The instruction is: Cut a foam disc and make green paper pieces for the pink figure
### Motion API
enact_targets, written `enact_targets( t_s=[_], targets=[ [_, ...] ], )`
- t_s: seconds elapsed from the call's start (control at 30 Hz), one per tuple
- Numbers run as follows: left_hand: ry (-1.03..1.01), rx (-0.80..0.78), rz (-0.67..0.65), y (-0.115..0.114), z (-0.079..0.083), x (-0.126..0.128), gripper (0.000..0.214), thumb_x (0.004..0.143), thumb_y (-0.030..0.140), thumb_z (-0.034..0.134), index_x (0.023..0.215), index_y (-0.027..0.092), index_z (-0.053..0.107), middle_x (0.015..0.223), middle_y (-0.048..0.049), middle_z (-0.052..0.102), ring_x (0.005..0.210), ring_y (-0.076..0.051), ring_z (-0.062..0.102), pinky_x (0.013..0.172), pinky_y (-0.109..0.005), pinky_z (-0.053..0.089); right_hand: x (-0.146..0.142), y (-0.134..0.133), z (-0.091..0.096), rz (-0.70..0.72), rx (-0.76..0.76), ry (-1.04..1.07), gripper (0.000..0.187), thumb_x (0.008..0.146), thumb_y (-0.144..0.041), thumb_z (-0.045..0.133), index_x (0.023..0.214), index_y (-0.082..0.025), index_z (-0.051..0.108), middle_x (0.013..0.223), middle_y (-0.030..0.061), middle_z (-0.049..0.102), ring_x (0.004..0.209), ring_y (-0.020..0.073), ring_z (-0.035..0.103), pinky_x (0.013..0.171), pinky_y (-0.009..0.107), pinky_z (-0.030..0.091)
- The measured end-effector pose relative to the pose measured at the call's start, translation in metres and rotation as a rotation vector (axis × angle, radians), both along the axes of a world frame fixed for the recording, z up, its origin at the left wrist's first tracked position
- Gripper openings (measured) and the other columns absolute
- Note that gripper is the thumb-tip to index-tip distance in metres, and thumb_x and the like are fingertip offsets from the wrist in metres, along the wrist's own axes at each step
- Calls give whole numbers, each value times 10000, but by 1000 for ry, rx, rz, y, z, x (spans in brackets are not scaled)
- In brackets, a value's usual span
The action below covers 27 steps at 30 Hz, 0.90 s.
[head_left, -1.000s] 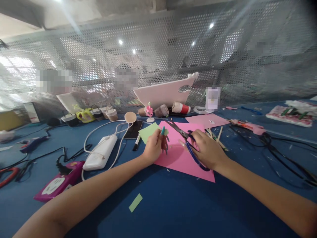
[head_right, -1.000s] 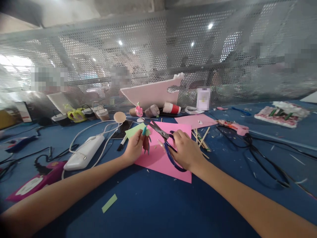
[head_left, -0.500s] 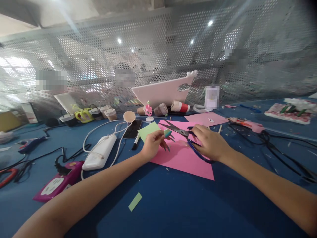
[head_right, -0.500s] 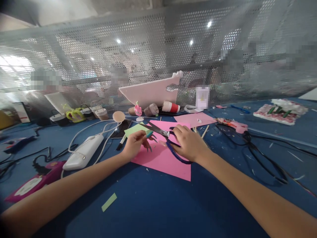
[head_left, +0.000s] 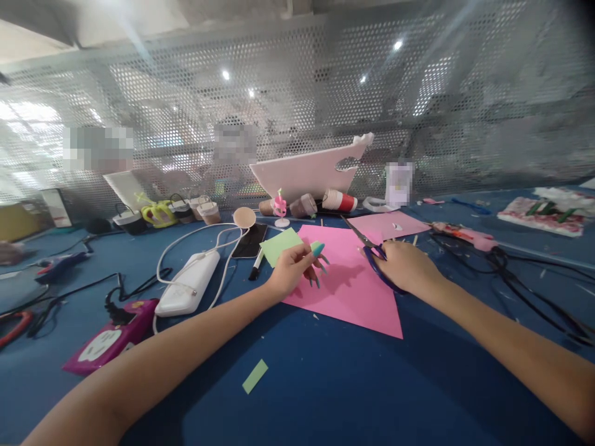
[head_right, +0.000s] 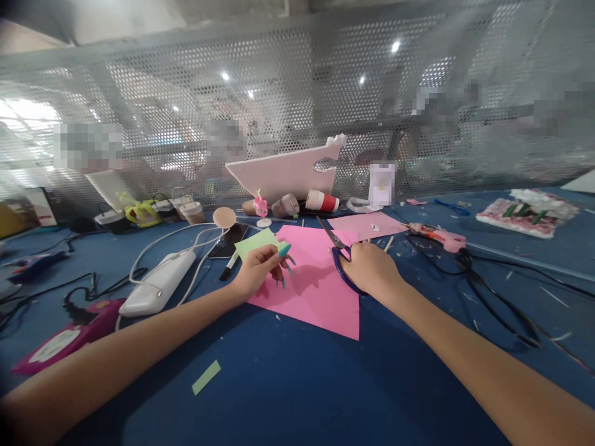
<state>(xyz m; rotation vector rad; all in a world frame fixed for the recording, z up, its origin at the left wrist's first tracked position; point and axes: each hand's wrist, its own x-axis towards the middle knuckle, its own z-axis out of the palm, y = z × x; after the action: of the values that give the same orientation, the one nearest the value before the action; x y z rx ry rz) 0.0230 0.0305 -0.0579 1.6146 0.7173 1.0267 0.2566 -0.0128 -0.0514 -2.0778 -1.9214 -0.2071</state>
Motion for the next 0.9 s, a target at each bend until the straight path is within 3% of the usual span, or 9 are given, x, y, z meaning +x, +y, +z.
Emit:
enact_targets(
  t_s=[0.13,0.23,0.37,0.47,0.57,0.73,0.9],
  targets=[
    [-2,-90,-155,4,-2,-3,376,734,493,676,731,124,602,622,-16,628,434,-86,570,431,-211,443,-2,-1,-10,75,90,72,295,793,-426,546,861,-140,571,870,162,627,742,283,626,558,339,425],
    [-1,-130,-210,6,-3,-4,377,709,483,703,708,120,601,617,-25,628,451,-97,577,431,-213,427,-6,-2,-17,179,152,140,329,713,-320,622,968,-131,539,991,172,579,903,298,596,705,383,471],
    [-16,-156,-238,5,-3,-5,365,699,468,716,694,120,606,591,-34,627,453,-105,568,436,-219,422,-15,-5,-17,296,203,263,380,660,-250,625,1019,-158,544,1065,152,539,1087,325,499,885,481,426],
    [-21,-185,-304,7,-4,-6,345,705,448,717,678,122,606,579,-44,629,459,-114,574,450,-227,429,-23,-11,-12,466,223,464,346,730,-226,551,1072,-188,523,1115,118,534,1080,276,508,920,468,420],
    [2,-219,-379,10,-5,-8,327,715,437,703,686,120,630,613,-64,648,481,-120,580,468,-236,435,-31,-18,-7,619,138,627,262,855,-287,476,1107,-216,479,1098,96,558,934,214,575,800,383,497],
    [83,-263,-467,13,-1,-11,293,699,402,712,642,125,635,581,-47,614,460,-96,503,450,-228,385,-38,-24,-1,700,135,388,255,885,-416,520,1030,-210,484,989,96,577,837,203,583,726,346,499],
    [202,-235,-579,9,6,-10,265,716,366,699,636,120,644,588,-40,584,486,-81,461,489,-230,361,-48,-22,-2,752,181,240,213,927,-396,471,885,-194,522,836,67,601,775,198,555,686,328,455]
  ],
)
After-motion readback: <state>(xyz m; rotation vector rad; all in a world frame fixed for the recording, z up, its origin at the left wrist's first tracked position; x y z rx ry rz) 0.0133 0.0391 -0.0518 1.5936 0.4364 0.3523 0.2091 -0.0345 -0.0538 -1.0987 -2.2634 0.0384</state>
